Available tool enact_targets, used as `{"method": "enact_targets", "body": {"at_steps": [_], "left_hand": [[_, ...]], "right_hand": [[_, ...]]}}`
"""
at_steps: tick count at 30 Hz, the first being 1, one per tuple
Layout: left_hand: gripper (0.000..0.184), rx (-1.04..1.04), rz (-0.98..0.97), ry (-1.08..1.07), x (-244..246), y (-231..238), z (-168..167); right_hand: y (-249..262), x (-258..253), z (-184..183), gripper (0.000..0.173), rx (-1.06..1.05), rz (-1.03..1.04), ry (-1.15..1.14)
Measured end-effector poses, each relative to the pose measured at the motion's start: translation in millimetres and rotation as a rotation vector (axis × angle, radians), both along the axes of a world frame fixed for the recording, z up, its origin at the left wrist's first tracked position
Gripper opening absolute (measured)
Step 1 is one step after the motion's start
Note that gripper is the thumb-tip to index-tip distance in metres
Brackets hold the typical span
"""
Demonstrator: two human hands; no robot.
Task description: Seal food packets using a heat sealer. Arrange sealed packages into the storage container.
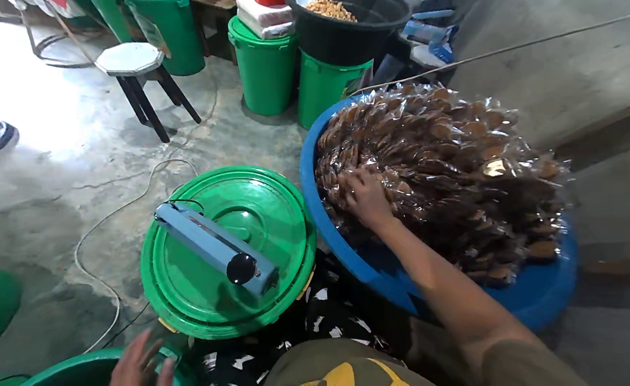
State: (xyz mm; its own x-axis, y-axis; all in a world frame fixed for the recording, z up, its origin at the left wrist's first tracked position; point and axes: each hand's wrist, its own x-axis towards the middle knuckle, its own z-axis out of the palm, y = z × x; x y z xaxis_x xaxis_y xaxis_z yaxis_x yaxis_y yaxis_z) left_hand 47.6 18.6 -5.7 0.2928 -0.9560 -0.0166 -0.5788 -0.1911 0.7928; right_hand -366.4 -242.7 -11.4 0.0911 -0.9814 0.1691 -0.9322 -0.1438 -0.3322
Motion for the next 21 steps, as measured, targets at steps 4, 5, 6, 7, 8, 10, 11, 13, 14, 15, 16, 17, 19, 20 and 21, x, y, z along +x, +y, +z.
{"method": "enact_targets", "body": {"at_steps": [4, 5, 6, 7, 8, 10, 11, 13, 14, 15, 16, 17, 19, 20, 21], "left_hand": [[0.033, -0.233, -0.345, 0.093, -60.6, -28.4, 12.1], [0.031, -0.289, -0.425, 0.132, -77.0, -35.7, 14.8], [0.034, -0.325, -0.489, 0.145, -92.8, -43.2, 16.7], [0.044, -0.323, -0.544, 0.143, -106.2, -50.2, 16.3], [0.057, -0.287, -0.585, 0.164, -116.2, -56.0, 12.2], [0.084, -0.137, -0.621, 0.362, -125.3, -62.6, -4.9], [0.091, -0.044, -0.613, 0.514, -124.7, -63.7, -14.0], [0.096, 0.036, -0.480, 0.722, -120.9, -60.7, -27.6], [0.100, 0.048, -0.389, 0.755, -118.9, -58.9, -30.5], [0.103, 0.065, -0.315, 0.780, -116.0, -57.7, -31.3], [0.101, 0.101, -0.257, 0.826, -111.5, -57.0, -30.7], [0.094, 0.139, -0.216, 0.899, -105.1, -57.0, -30.7], [0.067, 0.192, -0.142, 0.987, -92.7, -58.9, -29.0], [0.062, 0.189, -0.094, 0.978, -88.3, -59.7, -30.3], [0.060, 0.174, -0.031, 0.921, -85.4, -60.7, -32.4]], "right_hand": [[36.1, 5.2, 56.5, 0.037, -0.048, -0.105, -0.404], [52.5, 15.4, 70.4, 0.034, 0.053, -0.002, -0.494], [70.1, 28.6, 79.6, 0.032, 0.207, 0.169, -0.559], [85.1, 43.9, 81.1, 0.033, 0.357, 0.379, -0.605], [97.5, 61.3, 76.4, 0.036, 0.480, 0.555, -0.655], [118.0, 92.4, 63.2, 0.047, 0.687, 0.615, -0.789], [125.3, 103.5, 53.9, 0.051, 0.761, 0.527, -0.888], [132.5, 119.0, 36.4, 0.049, 0.898, 0.350, -1.067], [134.6, 124.7, 27.7, 0.040, 0.957, 0.312, -1.103], [136.6, 130.4, 20.8, 0.032, 1.017, 0.301, -1.101], [138.3, 136.5, 16.2, 0.024, 1.062, 0.295, -1.077], [138.0, 143.0, 12.9, 0.017, 1.085, 0.284, -1.045], [129.2, 156.6, 6.6, 0.013, 1.058, 0.269, -0.946], [122.0, 164.1, 4.9, 0.015, 1.020, 0.263, -0.876], [113.4, 171.7, 5.8, 0.017, 0.990, 0.243, -0.814]]}}
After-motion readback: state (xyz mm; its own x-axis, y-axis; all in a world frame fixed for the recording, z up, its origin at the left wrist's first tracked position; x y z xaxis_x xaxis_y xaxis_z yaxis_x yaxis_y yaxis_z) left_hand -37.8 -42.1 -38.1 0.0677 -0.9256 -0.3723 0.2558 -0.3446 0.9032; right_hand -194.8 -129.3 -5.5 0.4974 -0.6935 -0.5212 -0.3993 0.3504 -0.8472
